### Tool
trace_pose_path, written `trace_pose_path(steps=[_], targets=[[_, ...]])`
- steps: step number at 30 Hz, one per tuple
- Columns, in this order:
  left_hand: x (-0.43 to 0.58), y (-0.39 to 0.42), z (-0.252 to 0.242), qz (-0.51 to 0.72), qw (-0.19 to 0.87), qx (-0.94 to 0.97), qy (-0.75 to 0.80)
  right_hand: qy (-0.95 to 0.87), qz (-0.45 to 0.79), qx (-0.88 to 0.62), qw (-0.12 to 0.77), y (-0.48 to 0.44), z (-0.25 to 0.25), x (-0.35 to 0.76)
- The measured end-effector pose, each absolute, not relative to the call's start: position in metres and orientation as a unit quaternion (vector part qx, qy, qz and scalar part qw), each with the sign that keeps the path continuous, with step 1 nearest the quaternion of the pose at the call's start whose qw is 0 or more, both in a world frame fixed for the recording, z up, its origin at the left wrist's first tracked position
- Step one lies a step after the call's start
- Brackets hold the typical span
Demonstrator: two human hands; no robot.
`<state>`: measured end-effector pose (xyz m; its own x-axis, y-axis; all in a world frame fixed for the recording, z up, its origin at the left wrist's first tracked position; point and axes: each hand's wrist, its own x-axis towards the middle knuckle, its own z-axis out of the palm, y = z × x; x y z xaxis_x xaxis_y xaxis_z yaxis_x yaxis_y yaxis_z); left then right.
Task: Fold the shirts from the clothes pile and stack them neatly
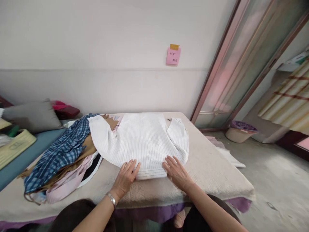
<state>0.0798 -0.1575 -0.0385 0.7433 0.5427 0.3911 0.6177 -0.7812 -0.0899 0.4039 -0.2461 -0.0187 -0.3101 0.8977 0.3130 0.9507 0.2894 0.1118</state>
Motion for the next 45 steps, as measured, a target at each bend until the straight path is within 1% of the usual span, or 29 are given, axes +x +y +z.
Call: trace_pose_path(steps=[2, 4, 8, 11, 14, 16, 18, 19, 20, 21, 22, 23, 24, 26, 27, 29, 33, 36, 38, 41, 45], targets=[[0.09, -0.155, -0.043, -0.186, 0.074, -0.932, -0.301, -0.806, -0.117, -0.572, 0.1, -0.239, -0.019, 0.397], [0.095, -0.15, -0.039, -0.175, 0.016, -0.935, -0.308, -0.793, -0.061, -0.596, 0.108, -0.231, -0.016, 0.399], [0.094, -0.148, -0.016, -0.139, -0.09, -0.927, -0.336, -0.746, 0.056, -0.648, 0.14, -0.223, -0.001, 0.414], [0.093, -0.155, -0.001, -0.097, -0.128, -0.92, -0.357, -0.74, 0.154, -0.635, 0.158, -0.23, 0.008, 0.42], [0.09, -0.165, 0.007, -0.046, -0.183, -0.915, -0.357, -0.736, 0.246, -0.615, 0.142, -0.242, 0.011, 0.419], [0.085, -0.165, 0.011, -0.016, -0.25, -0.9, -0.356, -0.716, 0.317, -0.607, 0.135, -0.245, 0.011, 0.424], [0.08, -0.155, 0.013, 0.001, -0.331, -0.876, -0.351, -0.681, 0.381, -0.606, 0.156, -0.24, 0.011, 0.441], [0.077, -0.146, 0.011, -0.009, -0.357, -0.864, -0.355, -0.657, 0.383, -0.625, 0.179, -0.234, 0.012, 0.455], [0.075, -0.134, 0.008, -0.036, -0.362, -0.856, -0.368, -0.623, 0.355, -0.666, 0.204, -0.225, 0.013, 0.472], [0.074, -0.121, 0.002, -0.081, -0.341, -0.852, -0.389, -0.58, 0.3, -0.722, 0.228, -0.215, 0.014, 0.493], [0.075, -0.108, -0.006, -0.132, -0.297, -0.851, -0.413, -0.522, 0.227, -0.787, 0.237, -0.202, 0.015, 0.515], [0.076, -0.096, -0.016, -0.18, -0.236, -0.85, -0.434, -0.451, 0.16, -0.847, 0.23, -0.188, 0.016, 0.537], [0.078, -0.085, -0.028, -0.216, -0.171, -0.849, -0.45, -0.397, 0.121, -0.883, 0.221, -0.174, 0.015, 0.557], [0.082, -0.071, -0.052, -0.25, -0.058, -0.847, -0.465, -0.324, 0.09, -0.92, 0.2, -0.144, 0.009, 0.591], [0.084, -0.068, -0.062, -0.253, -0.02, -0.847, -0.468, -0.306, 0.09, -0.928, 0.193, -0.129, 0.004, 0.602], [0.086, -0.069, -0.076, -0.255, 0.025, -0.844, -0.471, -0.285, 0.093, -0.936, 0.183, -0.101, -0.008, 0.613], [0.086, -0.074, -0.078, -0.259, 0.035, -0.843, -0.471, -0.291, 0.094, -0.936, 0.174, -0.063, -0.026, 0.61], [0.086, -0.074, -0.071, -0.251, 0.032, -0.841, -0.477, -0.288, 0.07, -0.939, 0.174, -0.071, -0.02, 0.611], [0.087, -0.072, -0.07, -0.252, 0.034, -0.841, -0.477, -0.262, 0.046, -0.949, 0.171, -0.101, -0.01, 0.618], [0.088, -0.071, -0.072, -0.252, 0.045, -0.842, -0.474, -0.216, 0.015, -0.965, 0.146, -0.175, 0.0, 0.632], [0.088, -0.071, -0.077, -0.241, 0.061, -0.842, -0.479, -0.177, 0.01, -0.981, 0.074, -0.273, -0.007, 0.644]])
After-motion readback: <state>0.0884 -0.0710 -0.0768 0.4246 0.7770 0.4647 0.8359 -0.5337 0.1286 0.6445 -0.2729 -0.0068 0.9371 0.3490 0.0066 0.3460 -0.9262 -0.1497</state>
